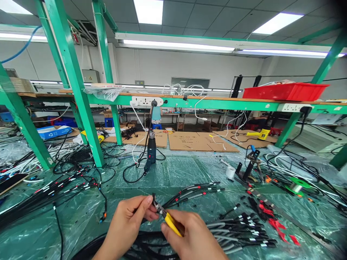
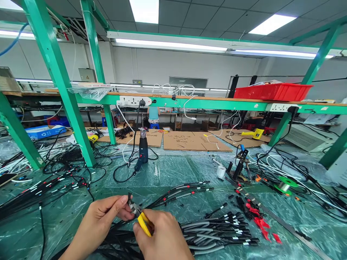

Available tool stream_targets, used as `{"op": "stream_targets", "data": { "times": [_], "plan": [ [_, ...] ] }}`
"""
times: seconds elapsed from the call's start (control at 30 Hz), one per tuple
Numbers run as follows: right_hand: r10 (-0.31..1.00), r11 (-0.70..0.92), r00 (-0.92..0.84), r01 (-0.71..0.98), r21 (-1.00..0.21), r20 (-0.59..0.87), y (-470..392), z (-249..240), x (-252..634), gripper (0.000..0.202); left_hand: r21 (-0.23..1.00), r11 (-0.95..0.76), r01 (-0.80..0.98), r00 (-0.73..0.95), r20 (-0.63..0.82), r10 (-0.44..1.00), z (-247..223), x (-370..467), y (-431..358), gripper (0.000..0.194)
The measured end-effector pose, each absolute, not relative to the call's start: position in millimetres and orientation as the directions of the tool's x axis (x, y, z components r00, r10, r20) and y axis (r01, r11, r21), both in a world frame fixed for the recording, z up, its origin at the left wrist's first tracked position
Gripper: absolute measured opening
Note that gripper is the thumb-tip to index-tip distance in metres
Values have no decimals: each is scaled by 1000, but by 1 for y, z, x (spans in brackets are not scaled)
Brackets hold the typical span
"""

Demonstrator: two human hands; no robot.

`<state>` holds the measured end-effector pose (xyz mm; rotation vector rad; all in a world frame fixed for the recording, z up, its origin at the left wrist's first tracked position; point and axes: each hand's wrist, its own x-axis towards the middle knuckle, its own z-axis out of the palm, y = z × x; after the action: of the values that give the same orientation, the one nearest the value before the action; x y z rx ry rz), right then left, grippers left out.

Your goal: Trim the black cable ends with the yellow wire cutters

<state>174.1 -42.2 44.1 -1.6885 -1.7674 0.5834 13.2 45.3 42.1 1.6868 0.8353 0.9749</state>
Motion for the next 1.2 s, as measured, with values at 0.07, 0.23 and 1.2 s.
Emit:
{"op": "stream_targets", "data": {
  "times": [0.07,0.23,1.2],
  "plan": [
    [1000,13,1,478,-878,15,-40,42,172,33,957,-285,52,424,237,874,40,13,45,31],
    [979,-177,-79,126,-976,-188,-32,41,173,51,975,-212,-63,380,220,898,32,10,44,27],
    [888,218,37,845,-489,459,-32,42,200,31,980,132,-149,512,-38,858,21,3,44,32]
  ]
}}
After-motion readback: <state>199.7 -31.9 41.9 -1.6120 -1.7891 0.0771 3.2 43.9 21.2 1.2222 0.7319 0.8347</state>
